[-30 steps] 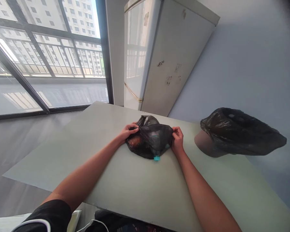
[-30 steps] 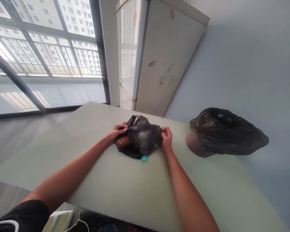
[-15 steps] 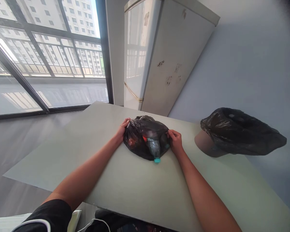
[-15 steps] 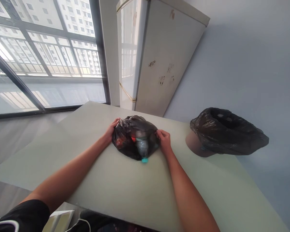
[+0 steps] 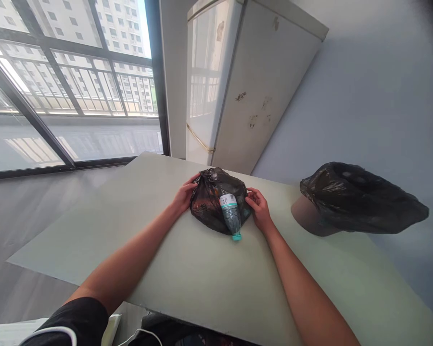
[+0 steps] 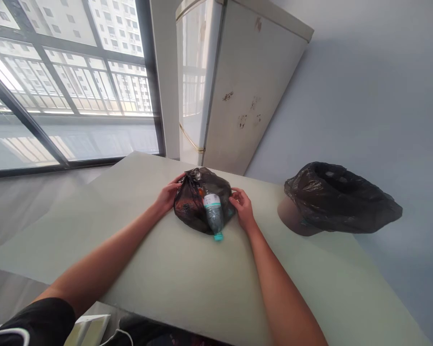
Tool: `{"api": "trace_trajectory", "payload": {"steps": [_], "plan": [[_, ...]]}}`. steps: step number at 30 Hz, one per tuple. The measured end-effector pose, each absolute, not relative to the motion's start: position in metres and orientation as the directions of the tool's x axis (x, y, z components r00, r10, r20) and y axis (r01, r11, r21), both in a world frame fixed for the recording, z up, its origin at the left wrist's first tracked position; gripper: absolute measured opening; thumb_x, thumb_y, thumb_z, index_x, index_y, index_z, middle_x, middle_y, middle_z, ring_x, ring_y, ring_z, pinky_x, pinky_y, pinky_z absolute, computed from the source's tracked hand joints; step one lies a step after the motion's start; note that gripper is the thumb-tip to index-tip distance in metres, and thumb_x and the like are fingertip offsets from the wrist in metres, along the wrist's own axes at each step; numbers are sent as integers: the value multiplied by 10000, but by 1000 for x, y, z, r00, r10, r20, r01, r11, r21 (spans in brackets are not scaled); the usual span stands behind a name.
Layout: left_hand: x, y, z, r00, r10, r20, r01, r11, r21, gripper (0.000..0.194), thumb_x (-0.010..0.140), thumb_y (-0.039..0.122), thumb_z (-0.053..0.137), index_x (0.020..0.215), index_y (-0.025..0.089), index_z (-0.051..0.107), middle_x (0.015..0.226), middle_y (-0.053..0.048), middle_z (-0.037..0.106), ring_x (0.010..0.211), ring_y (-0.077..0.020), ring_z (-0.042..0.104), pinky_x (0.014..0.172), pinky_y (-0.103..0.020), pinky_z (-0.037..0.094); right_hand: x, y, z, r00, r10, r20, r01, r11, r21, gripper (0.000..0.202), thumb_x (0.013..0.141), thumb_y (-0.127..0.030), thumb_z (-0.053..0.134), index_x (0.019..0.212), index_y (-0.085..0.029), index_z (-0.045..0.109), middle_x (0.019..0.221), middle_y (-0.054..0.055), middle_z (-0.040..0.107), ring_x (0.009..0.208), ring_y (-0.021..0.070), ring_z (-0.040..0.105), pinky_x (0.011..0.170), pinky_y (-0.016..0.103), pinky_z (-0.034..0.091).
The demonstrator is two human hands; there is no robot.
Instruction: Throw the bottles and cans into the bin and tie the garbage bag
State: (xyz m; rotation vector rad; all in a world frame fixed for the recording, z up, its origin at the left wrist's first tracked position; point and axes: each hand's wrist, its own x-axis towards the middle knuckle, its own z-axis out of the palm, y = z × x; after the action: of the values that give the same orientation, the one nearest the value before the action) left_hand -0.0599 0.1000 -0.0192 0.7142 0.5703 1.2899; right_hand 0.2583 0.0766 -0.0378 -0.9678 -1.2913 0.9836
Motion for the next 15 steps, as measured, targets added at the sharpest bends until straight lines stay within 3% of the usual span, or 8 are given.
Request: {"api": "trace_trajectory", "payload": {"steps": [5,10,15], "plan": [[-55,99,-23,203,978,-49,-592,163,789,717,685,81,817,1373,223,668,1192,-79,771,1012,-239,736,966,-392,576,257,73,-33,24,942,336,10,336,-942,335,737,-332,871,1029,-265,721,897,-12,577,847,170,507,757,283,444],[-54,98,-25,199,978,-67,-574,171,801,827,606,-7,801,1389,214,657,1245,-81,757,1047,-225,728,945,-348,582,259,64,-26,-8,911,412,52,412,-910,140,845,-373,718,912,-251,705,925,18,589,874,197,527,790,326,455],[-53,97,-24,222,973,-64,-552,179,814,775,609,-18,776,1338,233,703,1242,-69,762,1093,-244,717,973,-360,578,256,61,-24,-71,854,515,236,516,-824,110,836,-245,695,923,-284,750,984,38,590,889,221,534,800,373,460]]}}
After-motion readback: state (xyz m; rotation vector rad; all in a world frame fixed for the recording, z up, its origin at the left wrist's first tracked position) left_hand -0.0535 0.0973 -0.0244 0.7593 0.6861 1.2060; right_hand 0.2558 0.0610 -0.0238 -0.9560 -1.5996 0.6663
